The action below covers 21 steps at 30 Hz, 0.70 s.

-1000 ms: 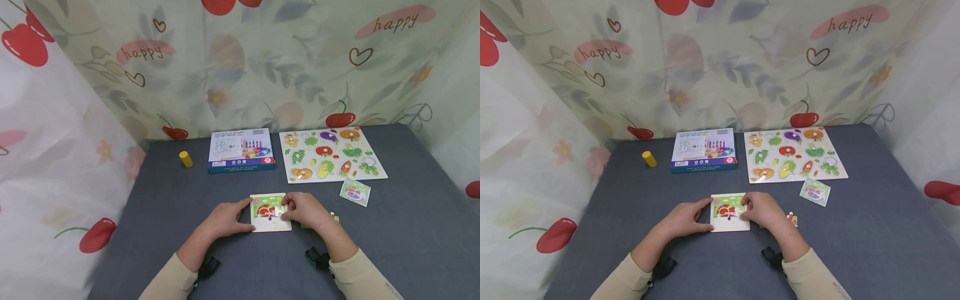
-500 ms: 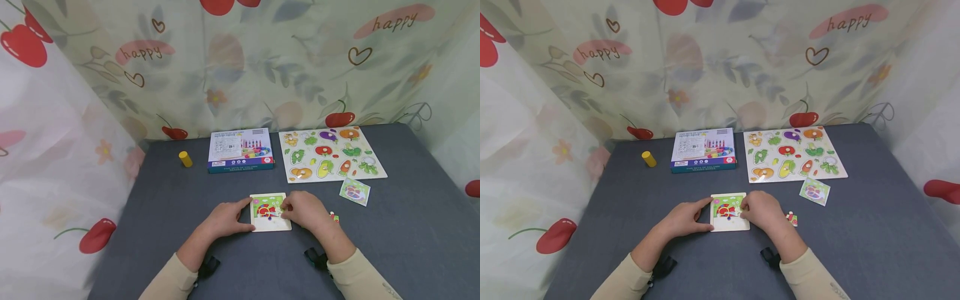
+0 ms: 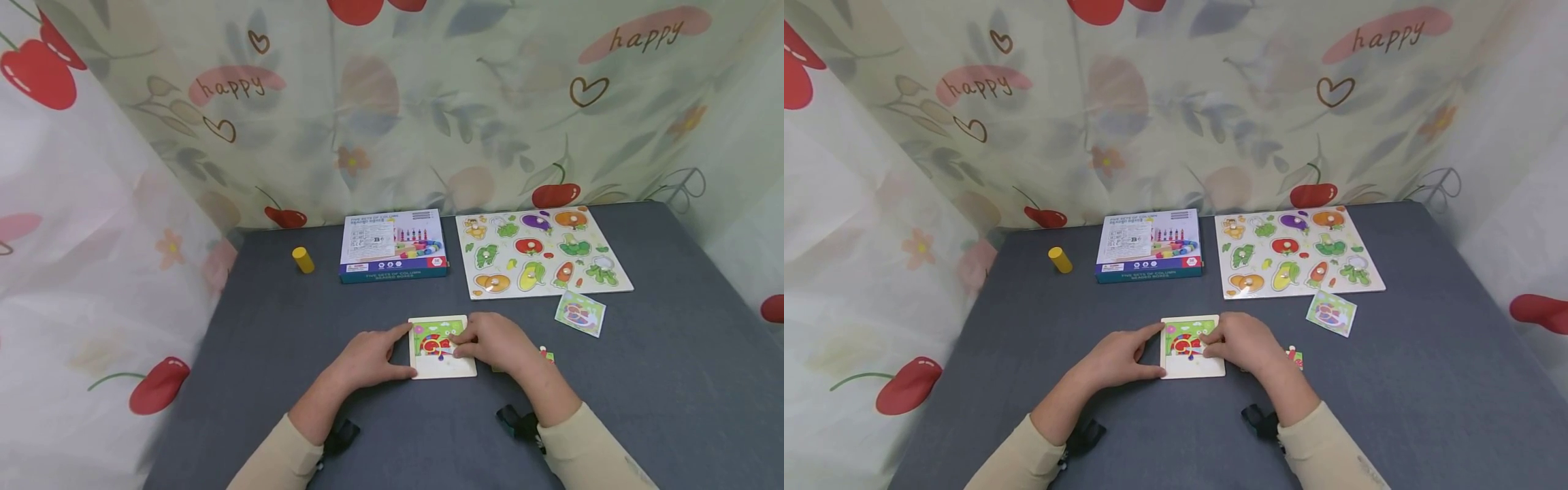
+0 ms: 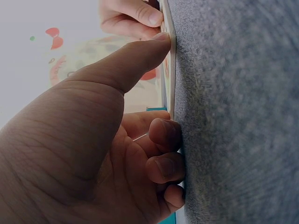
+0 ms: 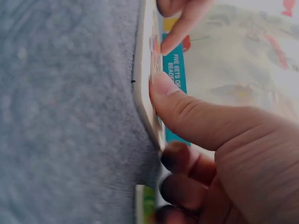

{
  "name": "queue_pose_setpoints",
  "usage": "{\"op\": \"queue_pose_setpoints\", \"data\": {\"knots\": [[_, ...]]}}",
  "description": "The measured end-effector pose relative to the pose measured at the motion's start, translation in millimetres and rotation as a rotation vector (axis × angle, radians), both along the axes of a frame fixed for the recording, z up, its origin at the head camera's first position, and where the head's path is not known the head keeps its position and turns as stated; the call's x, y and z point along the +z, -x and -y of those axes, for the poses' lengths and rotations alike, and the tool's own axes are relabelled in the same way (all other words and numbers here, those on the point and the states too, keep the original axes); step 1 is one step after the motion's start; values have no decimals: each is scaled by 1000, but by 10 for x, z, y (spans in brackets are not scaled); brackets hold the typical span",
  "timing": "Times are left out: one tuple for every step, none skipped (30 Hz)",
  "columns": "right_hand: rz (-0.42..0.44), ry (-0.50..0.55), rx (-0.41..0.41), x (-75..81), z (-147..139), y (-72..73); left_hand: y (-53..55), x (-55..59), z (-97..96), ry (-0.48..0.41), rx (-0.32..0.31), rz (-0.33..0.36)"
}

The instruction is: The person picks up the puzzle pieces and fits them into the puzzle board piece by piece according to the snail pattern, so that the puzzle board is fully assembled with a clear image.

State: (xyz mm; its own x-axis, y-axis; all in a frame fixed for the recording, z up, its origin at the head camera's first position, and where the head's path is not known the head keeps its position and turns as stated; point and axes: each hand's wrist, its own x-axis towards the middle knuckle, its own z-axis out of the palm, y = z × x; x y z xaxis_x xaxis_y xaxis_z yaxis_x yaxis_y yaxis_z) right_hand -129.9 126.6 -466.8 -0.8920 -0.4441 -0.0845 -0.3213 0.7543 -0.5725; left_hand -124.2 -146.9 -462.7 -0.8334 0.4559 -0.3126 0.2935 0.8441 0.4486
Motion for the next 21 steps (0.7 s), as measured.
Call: {"op": "queue_pose_setpoints", "data": {"knots": [[4, 10, -4, -19, -12, 13, 0, 3, 0, 1, 0, 0], [8, 20, -8, -34, -22, 21, -1, 6, 1, 1, 0, 0], [11, 28, -8, -48, -31, 26, -1, 6, 1, 0, 0, 0], [13, 32, -5, -55, -37, 29, -2, 6, 1, 0, -1, -1], [13, 33, 3, -60, -41, 29, -2, 6, 2, 0, -2, -3], [12, 29, 11, -61, -43, 29, -3, 5, 2, 0, -2, -4], [8, 25, 19, -59, -44, 27, -3, 3, 1, 0, -3, -6], [2, 18, 27, -58, -43, 21, -4, 0, 0, -2, -3, -6], [-3, 12, 30, -55, -41, 20, -4, -3, -1, -3, -3, -7], [-13, 6, 29, -53, -38, 18, -5, -4, -1, -5, -3, -8], [-24, 2, 23, -54, -34, 17, -6, -5, -1, -6, -4, -9], [-32, -2, 15, -51, -29, 14, -7, -5, 0, -9, -5, -9], [-37, -8, 3, -50, -23, 10, -9, -7, 2, -12, -6, -9], [-42, -13, -10, -49, -19, 7, -11, -9, 3, -16, -7, -9], [-44, -16, -24, -47, -14, 4, -11, -10, 5, -17, -9, -10], [-42, -18, -36, -42, -7, -1, -11, -10, 7, -18, -11, -11], [-35, -18, -49, -38, -1, -5, -12, -9, 9, -19, -12, -11], [-28, -18, -59, -33, 6, -9, -11, -10, 10, -20, -12, -11], [-25, -17, -62, -30, 10, -11, -10, -12, 11, -19, -12, -12], [-21, -14, -67, -25, 15, -14, -9, -12, 12, -18, -13, -12], [-18, -12, -70, -19, 21, -16, -8, -12, 11, -19, -12, -12]]}}
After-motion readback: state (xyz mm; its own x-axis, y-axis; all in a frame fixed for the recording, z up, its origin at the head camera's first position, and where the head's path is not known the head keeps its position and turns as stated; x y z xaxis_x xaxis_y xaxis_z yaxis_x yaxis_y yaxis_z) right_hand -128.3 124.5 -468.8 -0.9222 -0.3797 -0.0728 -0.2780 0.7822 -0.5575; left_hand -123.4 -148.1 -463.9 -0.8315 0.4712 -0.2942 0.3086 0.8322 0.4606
